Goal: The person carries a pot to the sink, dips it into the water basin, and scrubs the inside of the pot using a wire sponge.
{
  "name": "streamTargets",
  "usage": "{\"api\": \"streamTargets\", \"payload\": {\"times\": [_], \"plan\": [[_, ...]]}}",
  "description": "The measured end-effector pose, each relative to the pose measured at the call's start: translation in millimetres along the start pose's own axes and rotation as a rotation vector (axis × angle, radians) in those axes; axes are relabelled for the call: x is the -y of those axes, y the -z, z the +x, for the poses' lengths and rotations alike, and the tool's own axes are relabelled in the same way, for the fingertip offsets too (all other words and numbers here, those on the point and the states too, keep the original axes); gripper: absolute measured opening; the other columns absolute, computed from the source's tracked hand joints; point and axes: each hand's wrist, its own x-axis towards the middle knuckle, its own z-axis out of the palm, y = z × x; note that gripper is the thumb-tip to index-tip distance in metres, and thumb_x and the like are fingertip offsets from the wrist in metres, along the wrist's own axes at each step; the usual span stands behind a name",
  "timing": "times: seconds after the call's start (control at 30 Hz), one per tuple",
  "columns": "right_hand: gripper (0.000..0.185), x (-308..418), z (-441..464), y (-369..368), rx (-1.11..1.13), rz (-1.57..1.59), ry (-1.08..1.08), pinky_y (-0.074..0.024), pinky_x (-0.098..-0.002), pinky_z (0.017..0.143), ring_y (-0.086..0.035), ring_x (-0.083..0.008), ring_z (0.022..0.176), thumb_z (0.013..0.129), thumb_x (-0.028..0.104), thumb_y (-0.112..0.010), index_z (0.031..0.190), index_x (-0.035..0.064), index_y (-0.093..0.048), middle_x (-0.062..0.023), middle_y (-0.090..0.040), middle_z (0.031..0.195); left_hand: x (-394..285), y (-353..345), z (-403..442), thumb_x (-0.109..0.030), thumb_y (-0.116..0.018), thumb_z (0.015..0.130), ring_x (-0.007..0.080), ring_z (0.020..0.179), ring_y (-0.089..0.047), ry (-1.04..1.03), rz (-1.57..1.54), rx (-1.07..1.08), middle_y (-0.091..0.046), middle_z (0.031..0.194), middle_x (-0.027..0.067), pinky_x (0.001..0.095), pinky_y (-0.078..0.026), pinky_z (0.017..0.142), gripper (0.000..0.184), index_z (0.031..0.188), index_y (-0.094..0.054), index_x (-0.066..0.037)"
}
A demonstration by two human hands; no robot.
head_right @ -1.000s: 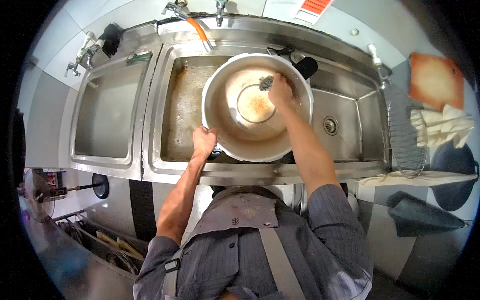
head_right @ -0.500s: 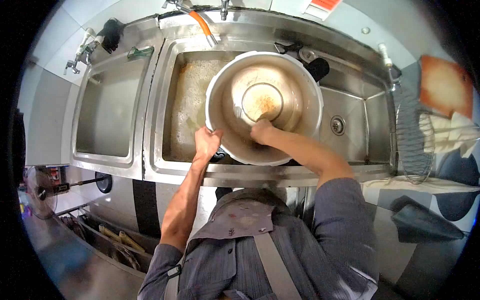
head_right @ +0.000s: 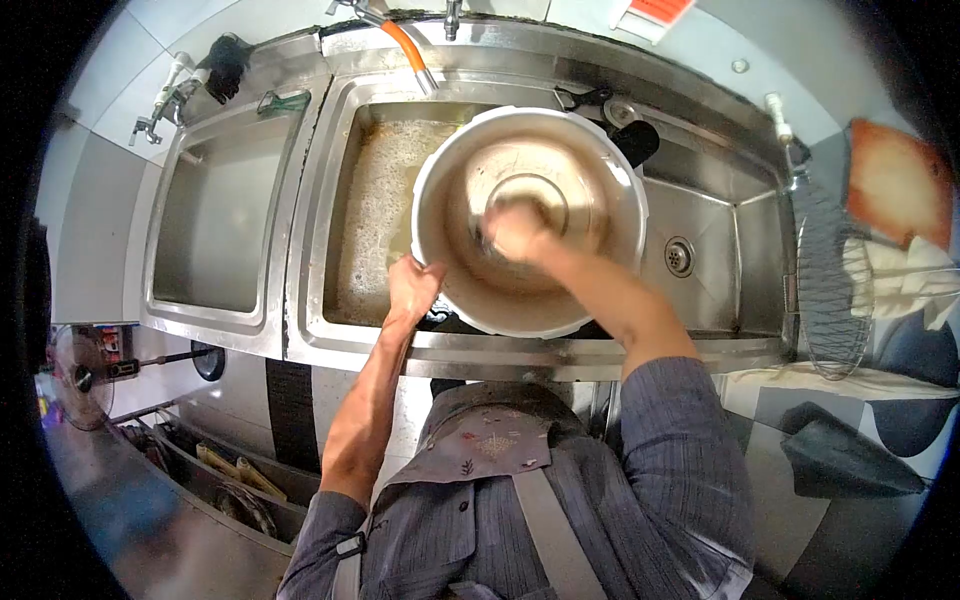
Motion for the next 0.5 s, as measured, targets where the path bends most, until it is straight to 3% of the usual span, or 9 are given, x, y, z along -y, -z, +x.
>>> {"api": "streamTargets", "payload": {"times": [0.03,0.07,0.17,0.27,0.3,0.37,0.4,0.47,0.5], "plan": [[0.028,34,2,-25,0.299,0.151,-0.131,-0.0523,-0.0494,0.089,-0.067,-0.0292,0.095,0.094,0.019,-0.048,0.105,0.0053,-0.069,-0.0160,-0.069,0.096,0,0,0,-0.020,-0.060,0.075,0.0309,0.054,-0.066,0.009,0.003,0.010,-0.060,0.056,0.0242,0.0419,-0.052,0.061,0.030,0.072,-0.064,0.010],[0.030,52,-15,-20,0.210,-0.077,0.254,-0.0481,-0.0545,0.094,-0.066,-0.0320,0.101,0.096,0.019,-0.045,0.103,0.0035,-0.070,-0.0174,-0.069,0.102,0,-1,1,-0.020,-0.060,0.075,0.0309,0.054,-0.066,0.006,0.003,0.006,-0.060,0.056,0.0242,0.0419,-0.052,0.061,0.030,0.072,-0.064,0.010],[0.033,21,4,26,0.189,-0.001,0.006,-0.0480,-0.0520,0.097,-0.064,-0.0333,0.107,0.095,0.020,-0.047,0.118,0.0026,-0.063,-0.0196,-0.064,0.117,6,-7,-1,-0.019,-0.059,0.076,0.0318,0.059,-0.068,-0.091,-0.063,-0.082,-0.063,0.060,0.0243,0.0408,-0.053,0.064,0.030,0.080,-0.066,0.010],[0.034,-35,14,48,-0.009,-0.115,-0.261,-0.0571,-0.0428,0.088,-0.064,-0.0260,0.107,0.093,0.008,-0.048,0.126,0.0005,-0.055,-0.0205,-0.061,0.120,0,-4,1,-0.019,-0.060,0.077,0.0343,0.066,-0.071,-0.002,-0.010,0.041,-0.066,0.066,0.0243,0.0407,-0.054,0.068,0.031,0.090,-0.067,0.008],[0.030,-37,9,88,0.236,-0.002,-0.505,-0.0571,-0.0394,0.081,-0.061,-0.0250,0.111,0.096,0.013,-0.050,0.122,0.0009,-0.057,-0.0165,-0.063,0.116,-1,-5,-2,-0.019,-0.060,0.077,0.0348,0.068,-0.071,-0.019,-0.062,-0.005,-0.066,0.067,0.0245,0.0410,-0.055,0.069,0.031,0.090,-0.068,0.008],[0.035,-66,-7,30,0.069,-0.082,-0.509,-0.0586,-0.0417,0.071,-0.066,-0.0232,0.102,0.095,0.014,-0.052,0.125,-0.0019,-0.059,-0.0162,-0.065,0.120,-1,-3,-4,-0.019,-0.061,0.077,0.0353,0.069,-0.071,-0.041,-0.118,-0.043,-0.067,0.069,0.0247,0.0412,-0.055,0.070,0.031,0.091,-0.068,0.007],[0.033,-51,-21,66,0.259,0.039,-0.540,-0.0589,-0.0422,0.070,-0.068,-0.0231,0.098,0.095,0.014,-0.051,0.121,-0.0025,-0.062,-0.0162,-0.067,0.118,0,-2,-2,-0.019,-0.061,0.077,0.0353,0.069,-0.071,-0.052,-0.111,-0.037,-0.067,0.068,0.0253,0.0415,-0.055,0.070,0.030,0.090,-0.068,0.008],[0.024,-25,-36,51,0.576,-0.072,-0.199,-0.0582,-0.0413,0.073,-0.070,-0.0254,0.088,0.091,0.011,-0.054,0.101,0.0008,-0.073,-0.0162,-0.072,0.106,1,-1,-3,-0.019,-0.061,0.077,0.0354,0.068,-0.071,-0.062,-0.110,-0.032,-0.067,0.068,0.0258,0.0417,-0.055,0.070,0.030,0.088,-0.068,0.008],[0.021,-3,-48,-1,0.486,-0.065,-0.173,-0.0576,-0.0412,0.072,-0.070,-0.0268,0.086,0.088,0.010,-0.056,0.094,0.0031,-0.074,-0.0157,-0.072,0.097,-1,0,-3,-0.019,-0.062,0.077,0.0346,0.066,-0.071,-0.036,-0.071,-0.017,-0.066,0.067,0.0258,0.0414,-0.055,0.068,0.030,0.085,-0.067,0.009]]}}
